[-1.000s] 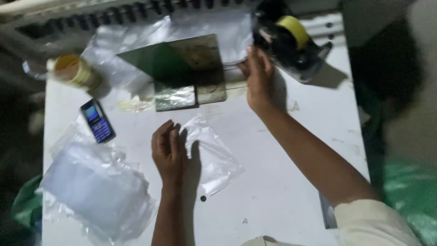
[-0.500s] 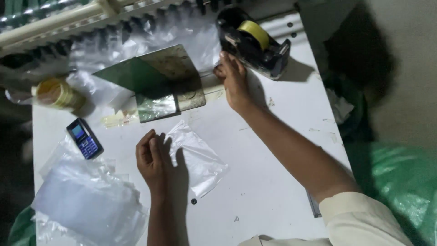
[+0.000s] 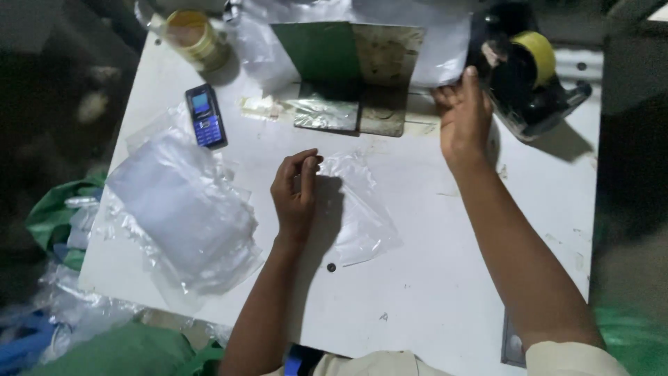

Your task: Folding small plastic bags and stacking them on a workbench in a factory setting

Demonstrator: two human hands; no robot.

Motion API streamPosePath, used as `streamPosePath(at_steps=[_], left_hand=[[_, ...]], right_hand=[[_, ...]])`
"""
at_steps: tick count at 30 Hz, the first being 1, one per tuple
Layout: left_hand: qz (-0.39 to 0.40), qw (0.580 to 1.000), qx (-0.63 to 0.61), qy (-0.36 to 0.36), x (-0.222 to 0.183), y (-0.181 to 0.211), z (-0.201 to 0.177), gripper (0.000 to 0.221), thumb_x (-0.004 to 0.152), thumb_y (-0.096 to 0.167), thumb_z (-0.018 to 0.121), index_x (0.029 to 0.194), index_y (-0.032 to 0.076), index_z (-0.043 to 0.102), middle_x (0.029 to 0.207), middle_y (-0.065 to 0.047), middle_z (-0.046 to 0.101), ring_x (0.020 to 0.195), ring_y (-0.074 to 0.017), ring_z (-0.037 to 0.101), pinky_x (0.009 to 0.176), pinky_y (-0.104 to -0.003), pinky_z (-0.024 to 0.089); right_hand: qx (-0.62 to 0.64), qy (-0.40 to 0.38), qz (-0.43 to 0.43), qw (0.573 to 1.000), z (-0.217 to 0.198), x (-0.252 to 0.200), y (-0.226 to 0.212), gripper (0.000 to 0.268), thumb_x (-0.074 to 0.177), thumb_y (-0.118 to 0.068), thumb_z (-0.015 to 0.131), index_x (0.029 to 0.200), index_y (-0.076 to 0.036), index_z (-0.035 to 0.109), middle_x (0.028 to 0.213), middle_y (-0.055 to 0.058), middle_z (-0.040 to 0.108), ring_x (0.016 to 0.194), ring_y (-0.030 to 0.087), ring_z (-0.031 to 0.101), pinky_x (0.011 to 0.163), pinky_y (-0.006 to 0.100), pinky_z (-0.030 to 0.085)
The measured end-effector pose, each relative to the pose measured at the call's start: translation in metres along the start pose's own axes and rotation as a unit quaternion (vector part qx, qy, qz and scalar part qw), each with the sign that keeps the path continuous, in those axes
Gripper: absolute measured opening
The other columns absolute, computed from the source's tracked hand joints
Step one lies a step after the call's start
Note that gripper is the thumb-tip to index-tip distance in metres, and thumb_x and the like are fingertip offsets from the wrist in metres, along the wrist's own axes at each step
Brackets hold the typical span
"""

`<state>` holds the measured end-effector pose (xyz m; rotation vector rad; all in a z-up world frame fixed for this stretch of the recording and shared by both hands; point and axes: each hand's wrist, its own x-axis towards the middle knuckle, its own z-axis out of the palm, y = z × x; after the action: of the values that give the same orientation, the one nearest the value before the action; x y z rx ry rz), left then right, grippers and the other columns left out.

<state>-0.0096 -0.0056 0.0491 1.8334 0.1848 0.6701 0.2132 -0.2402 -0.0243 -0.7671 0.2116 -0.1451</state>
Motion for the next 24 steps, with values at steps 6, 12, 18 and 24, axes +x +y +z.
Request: streamPosePath(at_steps=[6, 12, 18, 24], left_hand=[[0.021, 0.998, 0.055, 0.016, -0.001, -0.010, -0.002, 0.020, 0.104, 0.021, 0.058, 0.107, 0.008, 0.073, 0.105, -0.005, 0.076, 0.095, -0.0171, 0.071, 0.079, -0.030, 0.054], [0.028, 0.998, 0.043, 0.044, 0.001, -0.017, -0.003, 0.021, 0.106, 0.026, 0.063, 0.104, 0.010, 0.076, 0.080, -0.011, 0.073, 0.062, -0.0213, 0.064, 0.052, -0.033, 0.048], [0.020, 0.999, 0.044, 0.009, 0.002, -0.010, -0.005, 0.023, 0.108, 0.024, 0.060, 0.102, 0.006, 0.074, 0.092, -0.015, 0.076, 0.070, -0.0288, 0.068, 0.056, -0.037, 0.051], [0.014, 0.997, 0.070, -0.006, 0.002, -0.013, -0.005, 0.025, 0.108, 0.028, 0.060, 0.102, 0.008, 0.074, 0.093, -0.013, 0.076, 0.071, -0.0263, 0.070, 0.057, -0.035, 0.051]], right_hand=[[0.008, -0.047, 0.011, 0.999, 0.006, -0.012, -0.013, 0.044, 0.087, -0.035, 0.073, 0.118, -0.004, 0.065, 0.129, 0.025, 0.073, 0.125, 0.035, 0.072, 0.105, 0.053, 0.065], [-0.050, -0.072, -0.005, 0.996, 0.002, -0.013, -0.014, 0.047, 0.091, -0.043, 0.082, 0.118, -0.008, 0.068, 0.113, 0.017, 0.070, 0.115, 0.035, 0.075, 0.109, 0.052, 0.065], [-0.057, -0.082, -0.023, 0.995, 0.003, -0.011, -0.012, 0.050, 0.091, -0.045, 0.082, 0.121, -0.007, 0.068, 0.115, 0.018, 0.071, 0.115, 0.035, 0.074, 0.109, 0.052, 0.064], [-0.036, -0.072, -0.025, 0.996, 0.015, -0.031, -0.021, 0.046, 0.093, -0.039, 0.082, 0.120, -0.005, 0.065, 0.110, 0.017, 0.064, 0.110, 0.036, 0.071, 0.109, 0.056, 0.062]])
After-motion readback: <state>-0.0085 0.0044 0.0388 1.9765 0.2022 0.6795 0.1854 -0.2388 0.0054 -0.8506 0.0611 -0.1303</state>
